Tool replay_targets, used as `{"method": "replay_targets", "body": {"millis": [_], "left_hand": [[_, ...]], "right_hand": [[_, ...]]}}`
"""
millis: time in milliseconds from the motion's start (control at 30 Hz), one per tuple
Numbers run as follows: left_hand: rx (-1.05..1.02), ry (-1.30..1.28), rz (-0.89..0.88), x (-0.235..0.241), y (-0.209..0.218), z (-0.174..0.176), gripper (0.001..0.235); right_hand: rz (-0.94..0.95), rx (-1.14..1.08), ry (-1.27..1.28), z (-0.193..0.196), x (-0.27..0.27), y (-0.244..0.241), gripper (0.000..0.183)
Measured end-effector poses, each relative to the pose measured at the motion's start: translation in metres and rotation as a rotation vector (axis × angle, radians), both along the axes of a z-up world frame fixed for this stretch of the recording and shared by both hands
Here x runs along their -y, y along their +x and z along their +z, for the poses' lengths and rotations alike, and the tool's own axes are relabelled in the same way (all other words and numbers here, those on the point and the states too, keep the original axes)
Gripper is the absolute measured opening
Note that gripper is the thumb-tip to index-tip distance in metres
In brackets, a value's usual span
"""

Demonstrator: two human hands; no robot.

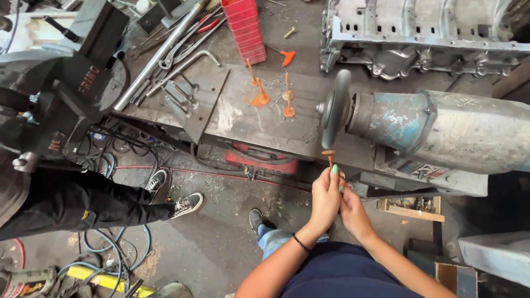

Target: Cleaning engine valves using a bench grinder with a wire wheel attachment

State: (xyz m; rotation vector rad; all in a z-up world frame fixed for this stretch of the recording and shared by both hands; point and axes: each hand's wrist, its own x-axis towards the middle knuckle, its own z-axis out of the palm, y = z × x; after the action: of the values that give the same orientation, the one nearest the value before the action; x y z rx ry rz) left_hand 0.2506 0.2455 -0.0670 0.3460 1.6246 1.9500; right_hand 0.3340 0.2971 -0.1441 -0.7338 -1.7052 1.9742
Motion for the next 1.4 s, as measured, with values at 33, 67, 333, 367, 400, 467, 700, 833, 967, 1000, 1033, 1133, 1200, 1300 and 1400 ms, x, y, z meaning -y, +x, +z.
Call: {"method": "replay_targets", "body": {"millis": [33,67,333,367,400,467,700,833,967,1000,1033,1133,1200,1300,1400], "left_hand": [[-0.002,0.0,0.005,0.0,0.0,0.001,0.03],[-0.01,-0.011,0.0,0.0,-0.002,0.003,0.03],[-0.109,-0.107,-0.051,0.003,-0.01,0.006,0.031],[-0.101,-0.109,-0.056,0.003,-0.011,0.006,0.031],[-0.095,-0.11,-0.062,0.003,-0.012,0.006,0.031],[-0.088,-0.11,-0.068,0.002,-0.013,0.005,0.032],[-0.068,-0.111,-0.092,0.001,-0.014,0.003,0.032],[-0.075,-0.116,-0.098,0.001,-0.013,0.003,0.032],[-0.065,-0.109,-0.107,0.0,-0.013,0.004,0.032],[-0.068,-0.11,-0.106,0.0,-0.014,0.003,0.032],[-0.068,-0.109,-0.106,0.0,-0.013,0.002,0.032],[-0.055,-0.114,-0.1,0.0,-0.014,-0.001,0.032],[-0.06,-0.111,-0.105,0.001,-0.015,0.001,0.033],[-0.049,-0.101,-0.098,0.004,-0.018,0.003,0.032],[-0.036,-0.097,-0.096,0.006,-0.018,0.006,0.032]], "right_hand": [[0.005,-0.002,0.0,0.011,0.002,-0.003,0.029],[-0.009,0.017,0.017,0.022,0.003,-0.007,0.026],[-0.054,0.01,0.019,0.042,0.008,-0.019,0.019],[-0.057,0.021,0.027,0.048,0.009,-0.019,0.018],[-0.06,0.03,0.037,0.053,0.01,-0.019,0.017],[-0.063,0.028,0.033,0.044,0.009,-0.019,0.017],[-0.081,0.031,0.001,0.028,0.007,-0.017,0.016],[-0.084,0.036,-0.016,0.034,0.01,-0.015,0.015],[-0.088,0.03,-0.009,0.046,0.011,-0.018,0.016],[-0.09,0.03,-0.008,0.044,0.01,-0.018,0.016],[-0.09,0.03,-0.007,0.042,0.01,-0.017,0.016],[-0.092,0.032,-0.003,0.039,0.011,-0.018,0.016],[-0.091,0.032,-0.011,0.042,0.012,-0.019,0.015],[-0.088,0.031,-0.011,0.037,0.013,-0.019,0.016],[-0.085,0.03,-0.011,0.033,0.015,-0.018,0.018]]}}
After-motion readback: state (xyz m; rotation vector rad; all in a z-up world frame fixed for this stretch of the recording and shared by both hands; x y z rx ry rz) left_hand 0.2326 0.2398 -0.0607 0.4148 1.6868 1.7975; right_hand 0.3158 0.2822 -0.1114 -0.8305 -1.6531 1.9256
